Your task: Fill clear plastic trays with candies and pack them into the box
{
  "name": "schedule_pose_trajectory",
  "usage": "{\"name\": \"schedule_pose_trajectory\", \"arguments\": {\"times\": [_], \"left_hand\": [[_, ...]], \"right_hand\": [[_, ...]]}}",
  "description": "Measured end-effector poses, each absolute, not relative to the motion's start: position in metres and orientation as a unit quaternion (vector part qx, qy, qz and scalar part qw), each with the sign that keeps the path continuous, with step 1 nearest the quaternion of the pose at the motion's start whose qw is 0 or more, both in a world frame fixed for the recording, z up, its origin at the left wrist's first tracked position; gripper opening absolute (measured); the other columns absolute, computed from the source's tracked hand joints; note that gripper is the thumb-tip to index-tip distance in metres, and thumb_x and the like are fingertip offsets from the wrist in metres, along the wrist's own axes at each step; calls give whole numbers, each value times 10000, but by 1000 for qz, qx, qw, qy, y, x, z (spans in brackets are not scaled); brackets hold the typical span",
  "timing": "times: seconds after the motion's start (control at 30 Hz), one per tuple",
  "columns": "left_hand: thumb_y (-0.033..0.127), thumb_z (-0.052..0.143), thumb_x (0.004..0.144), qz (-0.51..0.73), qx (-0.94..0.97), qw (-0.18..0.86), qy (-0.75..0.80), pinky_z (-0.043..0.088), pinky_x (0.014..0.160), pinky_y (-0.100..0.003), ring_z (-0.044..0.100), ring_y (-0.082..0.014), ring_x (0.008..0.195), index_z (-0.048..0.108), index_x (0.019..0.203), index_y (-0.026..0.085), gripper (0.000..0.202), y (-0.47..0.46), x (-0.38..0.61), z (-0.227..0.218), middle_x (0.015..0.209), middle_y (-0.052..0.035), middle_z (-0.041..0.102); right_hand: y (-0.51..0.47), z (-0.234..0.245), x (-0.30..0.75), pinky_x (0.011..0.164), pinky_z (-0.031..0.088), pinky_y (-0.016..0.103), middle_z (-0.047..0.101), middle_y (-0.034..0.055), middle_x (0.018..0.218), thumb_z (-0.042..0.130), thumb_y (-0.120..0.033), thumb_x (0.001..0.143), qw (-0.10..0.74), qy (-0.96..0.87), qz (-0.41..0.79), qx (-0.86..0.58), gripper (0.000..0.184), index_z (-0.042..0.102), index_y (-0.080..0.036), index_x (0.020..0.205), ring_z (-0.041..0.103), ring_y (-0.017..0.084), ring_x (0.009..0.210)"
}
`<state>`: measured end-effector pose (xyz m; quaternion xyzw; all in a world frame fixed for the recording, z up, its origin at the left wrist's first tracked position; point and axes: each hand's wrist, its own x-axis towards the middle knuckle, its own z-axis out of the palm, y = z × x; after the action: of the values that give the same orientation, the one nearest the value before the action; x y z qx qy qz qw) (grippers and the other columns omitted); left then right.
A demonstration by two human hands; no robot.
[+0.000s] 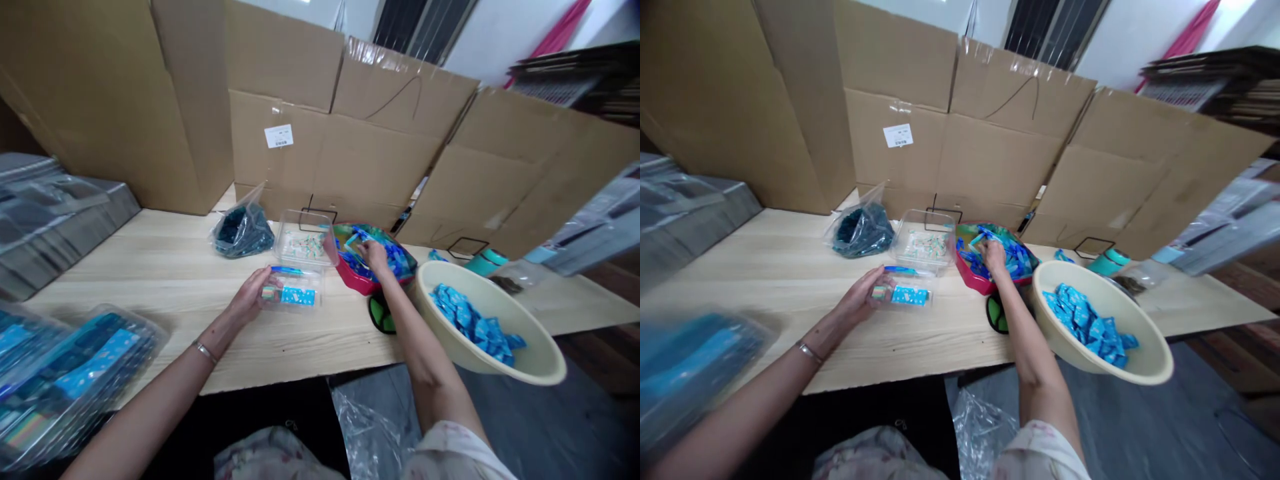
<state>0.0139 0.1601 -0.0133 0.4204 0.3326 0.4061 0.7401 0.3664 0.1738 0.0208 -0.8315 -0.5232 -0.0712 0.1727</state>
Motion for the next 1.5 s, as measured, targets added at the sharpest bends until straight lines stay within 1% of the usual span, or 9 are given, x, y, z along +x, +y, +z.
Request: {"name": "schedule_pose_trajectory", "arguments": {"times": [0.1,0.23,0.4,0.6,0.83,0.97,1.13,1.37,1.5], "left_hand": [[461,617,782,431,409,730,337,316,358,-170,569,-102,497,557,938,180,328,157,10,-3,766,-17,636],[445,607,788,460,413,696,365,374,389,-182,575,-105,509,554,953,176,320,132,-10,18,786,-23,641],[482,602,784,449,412,654,448,383,367,-180,578,-108,518,550,924,198,321,76,-59,21,847,-8,638],[431,675,735,482,349,617,515,362,311,-161,565,-102,525,587,895,192,301,37,-99,-1,823,6,631],[434,671,744,494,328,621,513,383,301,-167,563,-102,506,588,942,170,341,29,-105,-17,802,-5,614],[462,641,767,494,334,627,501,380,305,-172,565,-104,495,572,967,167,363,27,-107,-18,812,-11,616],[451,633,781,496,331,640,485,399,327,-176,592,-115,512,564,978,181,342,26,-108,-15,838,-27,648],[507,573,810,498,332,669,441,396,349,-179,588,-112,508,546,949,186,351,35,-100,-18,840,-39,664],[547,577,791,494,330,678,433,386,367,-171,603,-116,532,535,968,187,403,41,-88,-20,860,-45,666]], "right_hand": [[158,36,335,671,432,269,693,101,791,356,-362,926,262,-570,-93,-773,416,683,-128,820,607,182,710],[129,39,291,734,447,276,682,90,902,475,-244,864,343,-712,-78,-608,233,659,-141,962,613,184,804],[94,2,237,809,457,301,666,97,924,550,-226,856,214,-828,-6,-518,132,648,-153,907,596,201,909],[77,-27,196,783,435,344,595,124,984,464,-60,851,68,-828,-126,-542,200,605,-148,962,510,241,917],[66,-29,189,782,446,357,575,133,1073,440,-172,902,69,-843,-140,-515,179,618,-161,915,504,253,953],[60,-37,186,810,455,350,577,152,1142,411,-18,834,46,-853,-139,-501,264,628,-136,928,510,268,1044],[75,-34,206,968,399,426,511,187,1307,338,-52,872,134,-861,-106,-478,287,587,-98,1008,448,283,1217],[90,41,224,923,454,384,644,81,1030,470,-304,896,408,-758,96,-500,137,531,-238,998,607,214,1000],[77,85,204,825,506,337,670,41,878,638,-341,796,485,-666,323,-465,257,532,-223,999,654,179,864]]}}
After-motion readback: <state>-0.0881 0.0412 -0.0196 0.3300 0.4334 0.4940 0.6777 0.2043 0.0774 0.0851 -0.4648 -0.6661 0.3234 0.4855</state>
